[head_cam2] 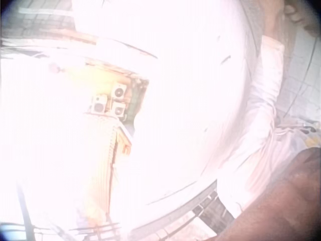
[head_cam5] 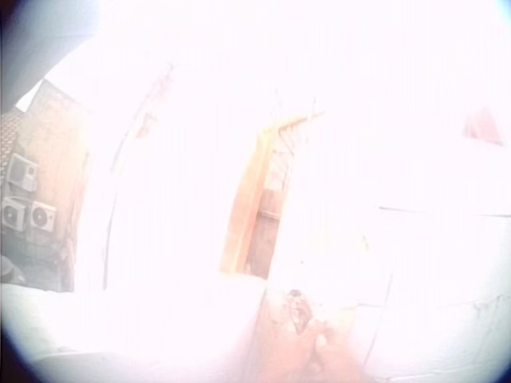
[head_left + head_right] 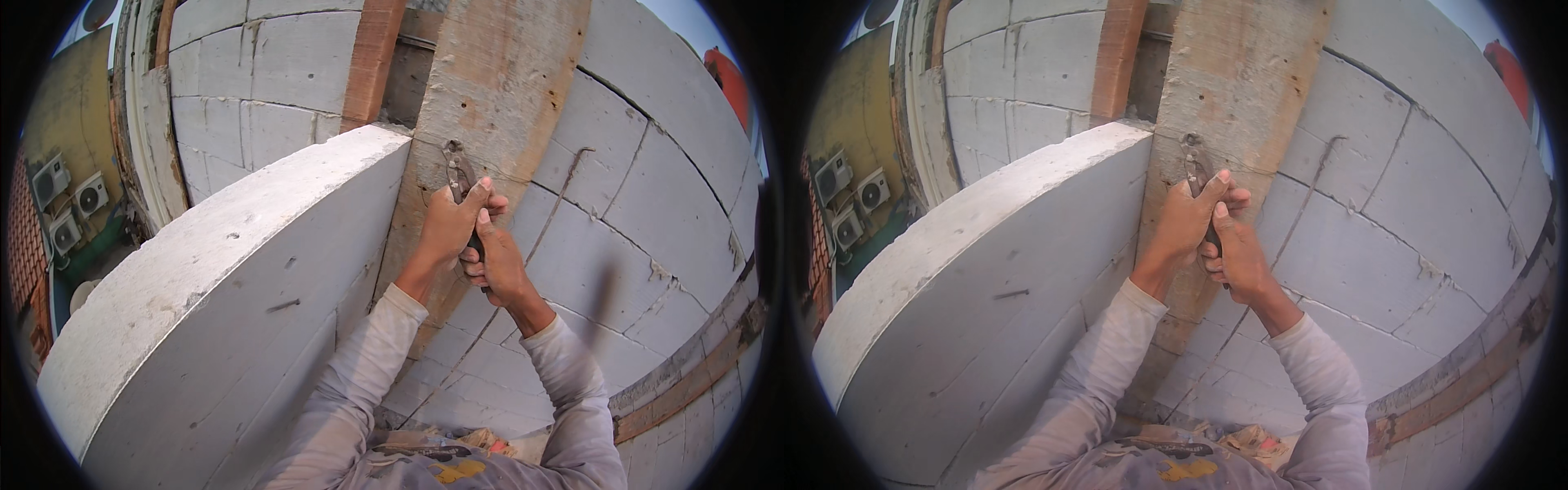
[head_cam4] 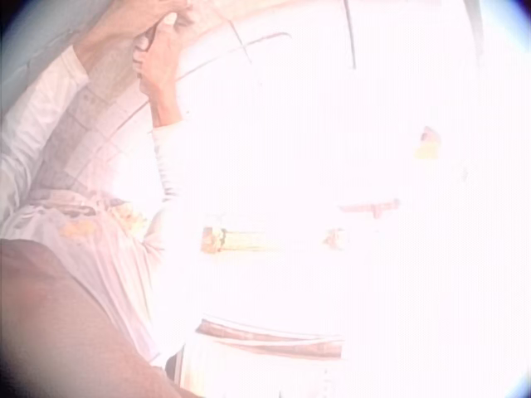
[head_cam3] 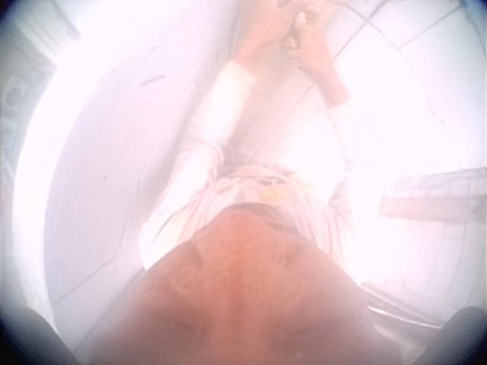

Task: The person secures a wooden plank to a white block wall using pliers and nails, then threads a wire through the plank and along the wall. The person repeatedly uses pliers to drive nails into the plank and adjusts the wire with both hands.

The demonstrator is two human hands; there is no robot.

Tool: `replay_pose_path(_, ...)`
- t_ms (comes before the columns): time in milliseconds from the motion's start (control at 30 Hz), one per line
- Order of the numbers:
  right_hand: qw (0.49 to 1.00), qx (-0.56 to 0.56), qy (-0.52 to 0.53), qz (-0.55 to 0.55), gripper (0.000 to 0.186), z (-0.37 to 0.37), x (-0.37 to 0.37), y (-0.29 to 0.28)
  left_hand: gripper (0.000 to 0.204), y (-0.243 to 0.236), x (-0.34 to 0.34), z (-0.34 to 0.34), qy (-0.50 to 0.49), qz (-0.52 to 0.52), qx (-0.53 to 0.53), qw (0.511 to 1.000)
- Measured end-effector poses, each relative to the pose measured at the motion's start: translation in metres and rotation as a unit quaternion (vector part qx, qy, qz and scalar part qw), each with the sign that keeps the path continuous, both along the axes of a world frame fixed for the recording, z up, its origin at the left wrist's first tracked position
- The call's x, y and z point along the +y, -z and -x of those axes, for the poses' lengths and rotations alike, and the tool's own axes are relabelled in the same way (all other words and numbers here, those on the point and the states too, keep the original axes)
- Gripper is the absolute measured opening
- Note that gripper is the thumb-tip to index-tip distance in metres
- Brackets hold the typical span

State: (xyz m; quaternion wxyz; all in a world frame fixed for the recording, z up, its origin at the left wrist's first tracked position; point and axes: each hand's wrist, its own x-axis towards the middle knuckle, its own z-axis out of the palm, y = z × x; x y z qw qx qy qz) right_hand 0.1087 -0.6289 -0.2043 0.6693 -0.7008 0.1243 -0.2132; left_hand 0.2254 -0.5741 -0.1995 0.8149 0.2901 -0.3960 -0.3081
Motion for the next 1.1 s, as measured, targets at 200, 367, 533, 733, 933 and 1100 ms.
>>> replay_pose_path(200,0.996,-0.036,0.035,-0.078,0.05,-0.01,0.017,0.005,0.034,-0.002,0.007,-0.007,0.007,-0.016,-0.036,0.999)
replay_pose_path(367,0.991,-0.082,0.038,-0.098,0.04,-0.022,0.02,0.019,0.032,-0.006,0.013,-0.009,-0.007,-0.033,-0.052,0.998)
replay_pose_path(533,0.982,-0.134,0.039,-0.128,0.035,-0.042,0.03,0.033,0.029,-0.005,0.018,-0.021,-0.035,-0.067,-0.105,0.992)
replay_pose_path(733,0.974,-0.175,0.006,-0.142,0.037,-0.056,0.024,0.051,0.027,-0.01,0.026,-0.022,-0.081,-0.103,-0.134,0.982)
replay_pose_path(933,0.97,-0.185,-0.01,-0.157,0.046,-0.066,0.019,0.061,0.028,-0.015,0.032,-0.019,-0.142,-0.125,-0.159,0.969)
replay_pose_path(1100,0.962,-0.193,-0.032,-0.191,0.053,-0.071,0.018,0.065,0.028,-0.004,0.017,-0.026,-0.179,-0.105,-0.159,0.965)
